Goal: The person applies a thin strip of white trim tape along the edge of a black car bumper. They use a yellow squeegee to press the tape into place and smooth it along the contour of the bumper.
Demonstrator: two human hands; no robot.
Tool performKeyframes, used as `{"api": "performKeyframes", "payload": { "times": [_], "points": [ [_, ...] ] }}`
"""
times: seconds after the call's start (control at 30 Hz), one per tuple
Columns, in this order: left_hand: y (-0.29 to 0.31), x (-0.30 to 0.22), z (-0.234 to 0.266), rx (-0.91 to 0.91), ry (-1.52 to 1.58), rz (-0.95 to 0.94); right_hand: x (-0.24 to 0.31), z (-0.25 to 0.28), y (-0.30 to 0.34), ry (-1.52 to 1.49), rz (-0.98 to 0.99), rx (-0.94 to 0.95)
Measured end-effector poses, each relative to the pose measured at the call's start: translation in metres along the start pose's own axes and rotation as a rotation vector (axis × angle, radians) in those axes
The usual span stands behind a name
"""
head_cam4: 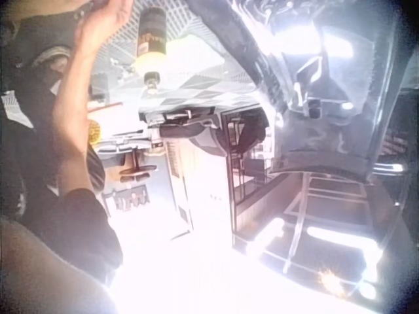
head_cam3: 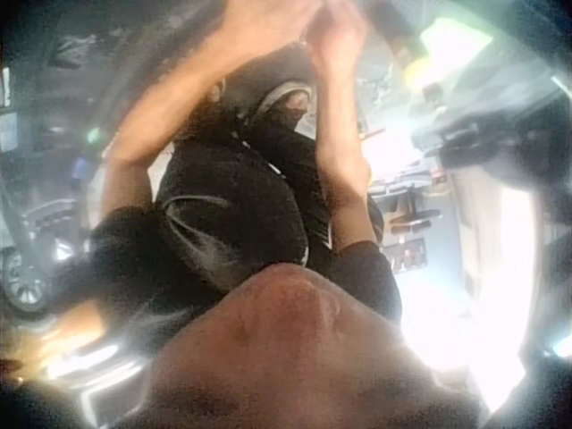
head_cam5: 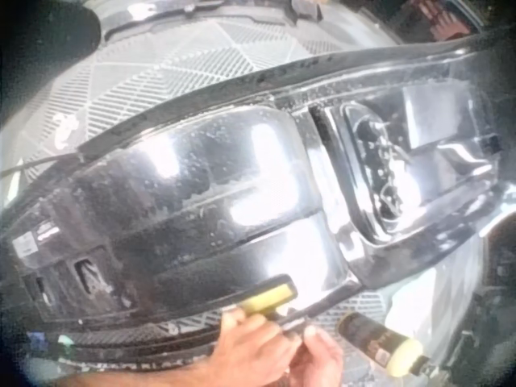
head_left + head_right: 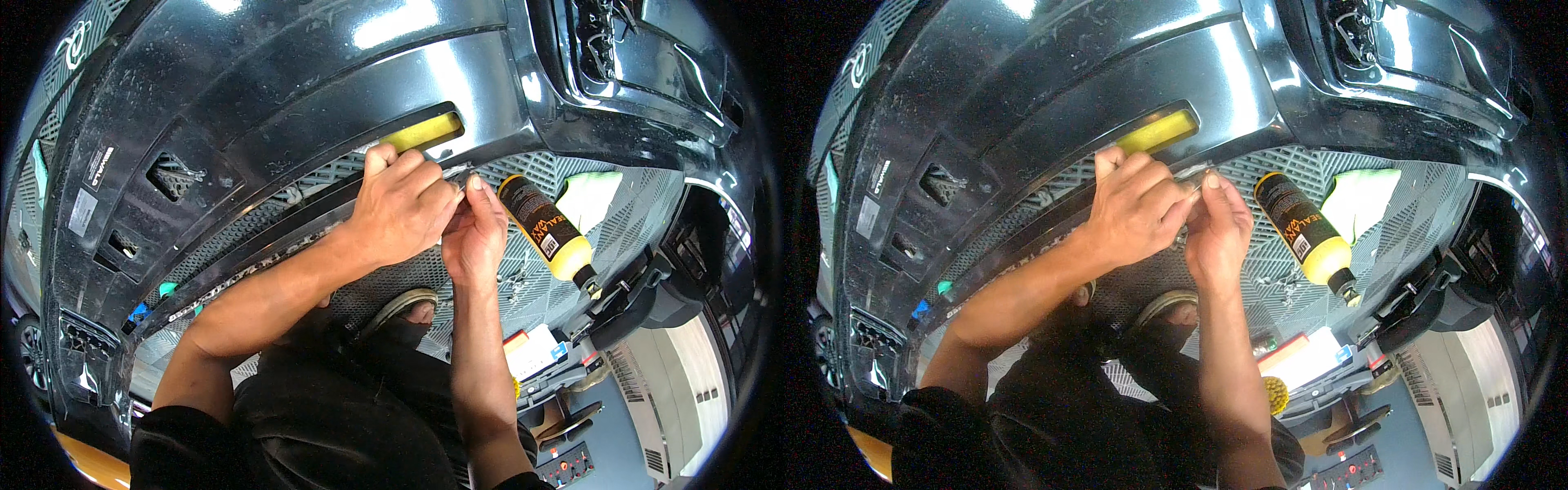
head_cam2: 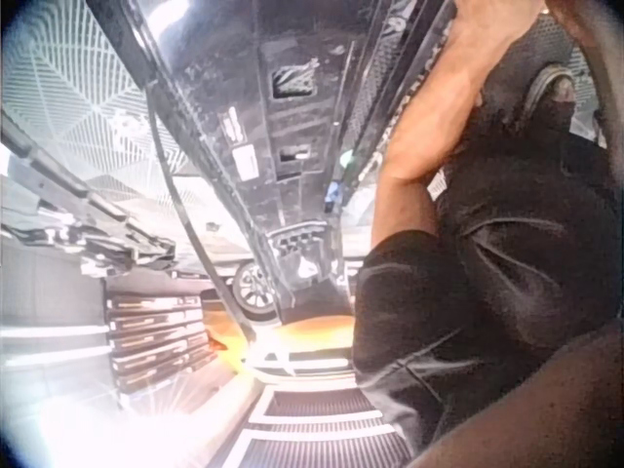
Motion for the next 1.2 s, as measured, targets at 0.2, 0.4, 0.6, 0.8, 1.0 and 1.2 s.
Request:
{"api": "performKeyframes", "payload": {
  "times": [0.2, 0.4, 0.6, 0.8, 1.0, 1.2],
  "points": [
    [-0.001, 0.001, -0.003, 0.021, 0.018, -0.016, 0.001, -0.001, -0.003, -0.001, 0.009, -0.040],
    [-0.001, 0.000, -0.005, 0.036, -0.024, -0.010, -0.001, 0.004, -0.005, 0.000, 0.014, 0.018],
    [-0.002, -0.003, 0.002, 0.026, -0.034, -0.012, 0.004, -0.007, 0.003, 0.006, 0.005, 0.006],
    [-0.004, 0.002, -0.001, 0.067, 0.018, -0.019, 0.003, -0.003, -0.001, 0.004, 0.004, -0.012],
    [-0.003, 0.002, 0.001, 0.037, 0.025, 0.004, 0.002, -0.004, 0.001, 0.015, 0.014, -0.008],
    [-0.003, 0.004, 0.004, 0.057, 0.025, 0.020, 0.002, -0.007, 0.003, 0.027, 0.022, -0.026]
  ]
}}
Point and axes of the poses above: each hand's wrist, its own y-axis away from the middle knuckle, its own z-axis out of the back of the hand, x = y × z, the point moved 5 cm from there along -y, towards the middle knuckle, and after that the axes turned 9 degrees about -x, right-handed, at the moved point
